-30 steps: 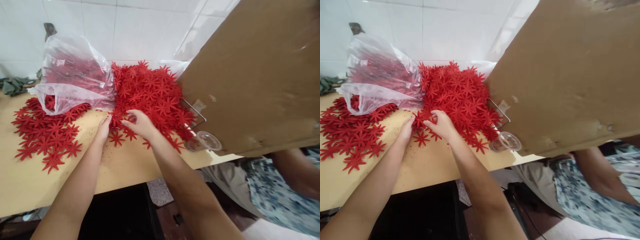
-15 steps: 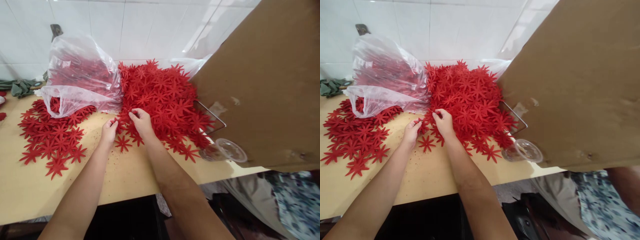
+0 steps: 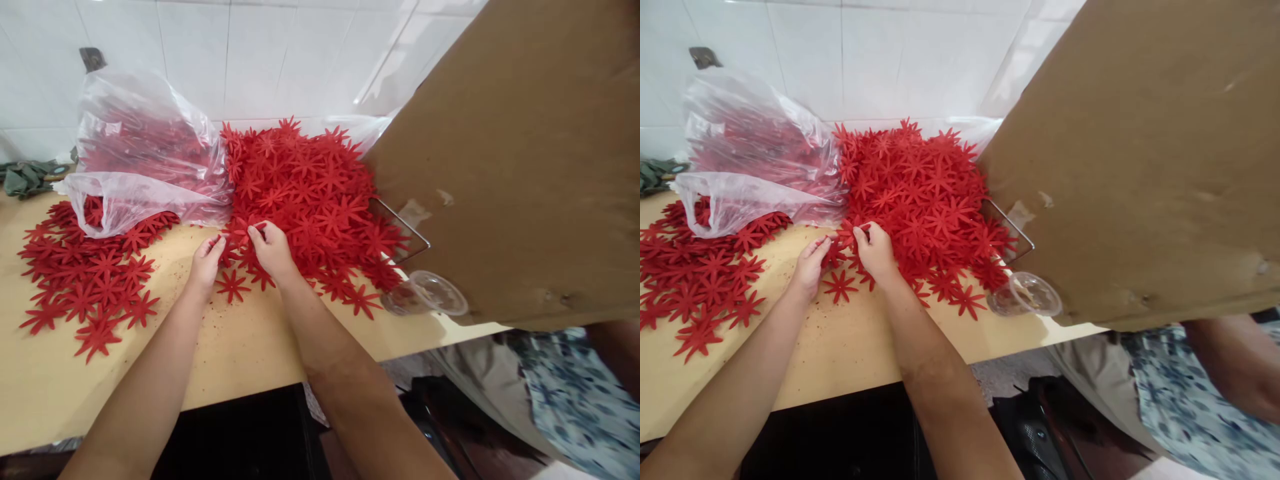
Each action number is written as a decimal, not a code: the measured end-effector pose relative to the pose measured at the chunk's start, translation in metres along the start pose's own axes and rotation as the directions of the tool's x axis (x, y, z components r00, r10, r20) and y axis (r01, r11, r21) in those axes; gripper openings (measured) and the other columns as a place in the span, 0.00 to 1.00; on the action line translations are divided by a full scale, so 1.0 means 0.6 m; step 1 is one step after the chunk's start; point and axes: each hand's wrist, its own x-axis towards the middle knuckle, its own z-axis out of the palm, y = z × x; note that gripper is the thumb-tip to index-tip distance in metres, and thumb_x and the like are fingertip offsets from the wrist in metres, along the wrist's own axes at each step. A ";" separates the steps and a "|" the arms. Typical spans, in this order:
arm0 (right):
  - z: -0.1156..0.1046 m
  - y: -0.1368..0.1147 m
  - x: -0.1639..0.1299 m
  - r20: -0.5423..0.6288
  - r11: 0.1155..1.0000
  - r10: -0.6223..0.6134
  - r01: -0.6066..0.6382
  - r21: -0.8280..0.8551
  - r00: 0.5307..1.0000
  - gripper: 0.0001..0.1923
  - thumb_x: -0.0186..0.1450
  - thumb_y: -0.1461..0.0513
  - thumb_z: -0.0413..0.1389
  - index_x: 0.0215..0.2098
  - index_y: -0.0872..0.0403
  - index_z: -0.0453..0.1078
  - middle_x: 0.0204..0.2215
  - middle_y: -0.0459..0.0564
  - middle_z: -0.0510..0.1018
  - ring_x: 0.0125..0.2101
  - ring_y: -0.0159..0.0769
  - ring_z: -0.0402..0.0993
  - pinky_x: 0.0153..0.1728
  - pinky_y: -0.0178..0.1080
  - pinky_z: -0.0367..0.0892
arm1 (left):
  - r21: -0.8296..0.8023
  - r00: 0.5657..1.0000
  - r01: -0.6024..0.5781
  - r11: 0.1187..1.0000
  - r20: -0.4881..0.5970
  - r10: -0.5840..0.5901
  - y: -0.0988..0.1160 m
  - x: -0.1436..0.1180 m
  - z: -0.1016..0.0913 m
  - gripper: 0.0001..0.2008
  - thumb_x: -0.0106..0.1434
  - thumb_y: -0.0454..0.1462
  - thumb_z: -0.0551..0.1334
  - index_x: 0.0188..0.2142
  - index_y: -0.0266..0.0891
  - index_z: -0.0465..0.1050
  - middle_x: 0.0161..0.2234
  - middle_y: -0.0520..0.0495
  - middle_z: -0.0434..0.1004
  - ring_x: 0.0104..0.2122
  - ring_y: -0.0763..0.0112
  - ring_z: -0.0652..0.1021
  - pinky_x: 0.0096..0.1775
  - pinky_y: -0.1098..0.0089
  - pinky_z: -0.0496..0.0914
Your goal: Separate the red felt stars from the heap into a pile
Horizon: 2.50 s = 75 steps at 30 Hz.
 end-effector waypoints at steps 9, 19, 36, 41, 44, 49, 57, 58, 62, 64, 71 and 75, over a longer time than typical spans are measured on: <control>0.019 -0.003 -0.017 0.085 0.999 -0.045 0.042 0.032 0.995 0.12 0.57 0.54 0.50 0.22 0.53 0.59 0.18 0.41 0.65 0.21 0.27 0.60 0.26 0.33 0.59 | -0.006 0.996 -0.037 0.999 0.087 0.037 -0.009 0.000 0.005 0.17 0.43 0.41 0.66 0.32 0.36 0.69 0.31 0.51 0.75 0.32 0.75 0.73 0.43 0.69 0.65; 0.021 0.003 -0.020 -0.006 0.998 0.011 -0.011 0.069 1.000 0.11 0.55 0.55 0.53 0.26 0.54 0.65 0.24 0.45 0.68 0.26 0.29 0.64 0.31 0.35 0.62 | 0.067 0.995 -0.065 0.996 0.082 0.059 -0.015 0.001 0.005 0.13 0.46 0.35 0.64 0.33 0.35 0.69 0.30 0.51 0.74 0.31 0.77 0.72 0.42 0.69 0.65; 0.016 -0.010 -0.019 -0.128 0.985 0.032 -0.010 0.172 0.991 0.10 0.53 0.56 0.53 0.25 0.54 0.63 0.22 0.43 0.67 0.24 0.28 0.63 0.31 0.34 0.62 | 0.051 0.996 -0.061 0.997 0.065 0.058 -0.012 -0.004 0.011 0.07 0.49 0.36 0.62 0.27 0.36 0.64 0.21 0.55 0.68 0.21 0.82 0.68 0.28 0.76 0.65; -0.005 -0.004 -0.006 -0.178 0.987 0.107 -0.083 0.138 0.978 0.14 0.53 0.52 0.54 0.24 0.54 0.61 0.16 0.41 0.64 0.18 0.27 0.59 0.23 0.34 0.58 | 0.059 1.000 0.000 0.998 -0.029 0.001 -0.008 -0.004 0.010 0.05 0.51 0.34 0.59 0.26 0.38 0.61 0.19 0.56 0.65 0.19 0.80 0.67 0.23 0.75 0.65; -0.006 -0.004 -0.009 -0.112 0.995 0.065 -0.056 0.081 0.992 0.16 0.54 0.49 0.53 0.22 0.53 0.61 0.14 0.41 0.63 0.17 0.27 0.58 0.21 0.34 0.56 | 0.051 0.998 0.013 0.999 -0.057 -0.010 -0.005 -0.006 0.012 0.05 0.50 0.29 0.57 0.27 0.38 0.62 0.22 0.55 0.67 0.20 0.79 0.69 0.24 0.75 0.66; -0.004 -0.001 -0.013 -0.154 0.998 0.060 -0.065 -0.024 0.986 0.24 0.56 0.45 0.48 0.14 0.52 0.50 0.11 0.39 0.52 0.16 0.25 0.48 0.18 0.34 0.48 | 0.065 0.999 -0.021 0.998 -0.040 0.023 -0.002 -0.008 0.009 0.15 0.47 0.25 0.53 0.34 0.39 0.67 0.23 0.55 0.68 0.21 0.81 0.68 0.23 0.78 0.63; 0.027 -0.007 -0.029 0.053 0.988 -0.014 0.006 0.152 0.998 0.12 0.55 0.53 0.51 0.24 0.52 0.57 0.19 0.41 0.63 0.22 0.27 0.60 0.26 0.33 0.60 | -0.003 0.997 -0.043 0.999 0.069 0.043 -0.001 -0.014 0.015 0.16 0.45 0.34 0.64 0.36 0.37 0.67 0.28 0.52 0.72 0.27 0.79 0.70 0.35 0.74 0.65; 0.029 -0.007 -0.030 0.058 0.986 -0.007 -0.003 0.167 0.998 0.11 0.55 0.54 0.51 0.25 0.52 0.57 0.20 0.41 0.64 0.23 0.27 0.61 0.27 0.34 0.61 | -0.001 0.997 -0.048 0.999 0.059 0.048 -0.003 -0.013 0.016 0.16 0.45 0.34 0.65 0.36 0.37 0.67 0.29 0.52 0.72 0.29 0.78 0.71 0.36 0.73 0.65; 0.030 -0.003 -0.030 0.118 0.974 0.047 -0.072 0.214 0.992 0.11 0.53 0.54 0.53 0.25 0.52 0.58 0.21 0.41 0.66 0.23 0.27 0.62 0.29 0.34 0.62 | 0.015 0.996 -0.089 0.996 0.001 0.089 -0.010 -0.006 0.013 0.10 0.48 0.33 0.62 0.32 0.36 0.67 0.28 0.52 0.71 0.28 0.78 0.71 0.39 0.71 0.65; 0.027 -0.003 -0.028 0.180 0.959 0.071 -0.117 0.260 0.981 0.12 0.50 0.55 0.56 0.27 0.52 0.60 0.23 0.42 0.68 0.25 0.28 0.64 0.30 0.34 0.64 | 0.015 0.993 -0.112 0.994 -0.021 0.113 -0.012 -0.002 0.009 0.07 0.49 0.32 0.61 0.30 0.36 0.67 0.28 0.53 0.71 0.28 0.79 0.70 0.38 0.72 0.65; 0.023 -0.011 -0.028 0.205 0.949 0.051 -0.112 0.296 0.977 0.10 0.51 0.56 0.56 0.26 0.54 0.65 0.23 0.44 0.72 0.27 0.30 0.68 0.35 0.38 0.66 | 0.079 0.992 -0.127 0.989 -0.013 0.129 -0.013 0.000 0.007 0.06 0.53 0.38 0.60 0.28 0.37 0.66 0.24 0.54 0.68 0.24 0.79 0.68 0.33 0.74 0.65; 0.023 -0.012 -0.028 0.157 0.975 0.006 -0.041 0.219 0.988 0.10 0.55 0.54 0.53 0.25 0.54 0.67 0.23 0.45 0.73 0.28 0.32 0.69 0.36 0.39 0.65 | 0.084 0.990 -0.139 0.987 0.025 0.138 -0.011 -0.005 0.010 0.07 0.50 0.36 0.62 0.29 0.37 0.66 0.26 0.53 0.70 0.25 0.79 0.69 0.34 0.73 0.65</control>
